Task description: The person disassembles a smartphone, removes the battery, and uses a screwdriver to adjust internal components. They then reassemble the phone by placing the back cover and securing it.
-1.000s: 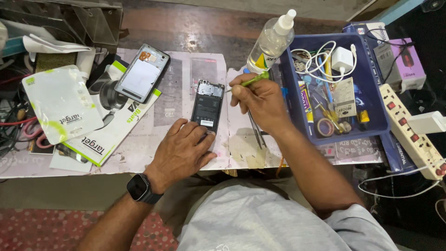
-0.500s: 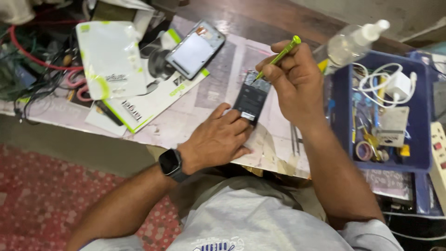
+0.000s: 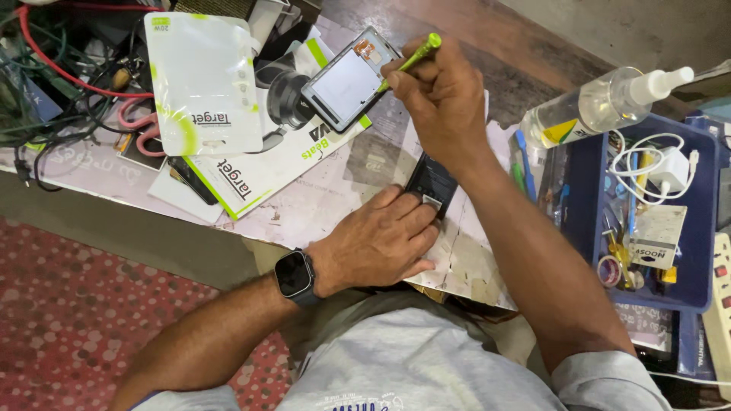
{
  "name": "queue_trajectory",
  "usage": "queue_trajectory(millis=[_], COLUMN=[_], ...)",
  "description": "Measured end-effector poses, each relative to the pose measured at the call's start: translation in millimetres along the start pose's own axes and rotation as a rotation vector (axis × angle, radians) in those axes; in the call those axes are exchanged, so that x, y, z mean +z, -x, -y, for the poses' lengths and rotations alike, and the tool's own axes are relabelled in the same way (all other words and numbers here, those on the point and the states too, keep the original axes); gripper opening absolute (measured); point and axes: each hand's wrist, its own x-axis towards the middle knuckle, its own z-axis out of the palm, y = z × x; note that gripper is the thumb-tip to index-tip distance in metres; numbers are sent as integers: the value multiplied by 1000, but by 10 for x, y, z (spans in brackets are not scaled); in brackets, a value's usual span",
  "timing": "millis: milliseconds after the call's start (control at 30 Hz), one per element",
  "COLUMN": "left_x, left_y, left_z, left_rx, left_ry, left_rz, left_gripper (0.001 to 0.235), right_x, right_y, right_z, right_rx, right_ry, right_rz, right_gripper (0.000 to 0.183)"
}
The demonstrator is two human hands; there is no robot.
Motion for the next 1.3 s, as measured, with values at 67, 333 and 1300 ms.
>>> queue_trajectory(millis=[67, 333, 1300], left_x=[13, 71, -43], left_y=[42, 147, -1], left_z=[15, 7, 17], left_rx=[34, 84, -493], left_ry=[13, 19, -2], left_rz=[-82, -233, -395], left_gripper=[38, 35, 10], right_x=[17, -232, -382], right_y=[-27, 77, 478], right_z=[-31, -39, -164], right_rx=[3, -20, 146], right_ry=[108, 294, -174], right_rz=[13, -63, -114], right_gripper=[23, 28, 41])
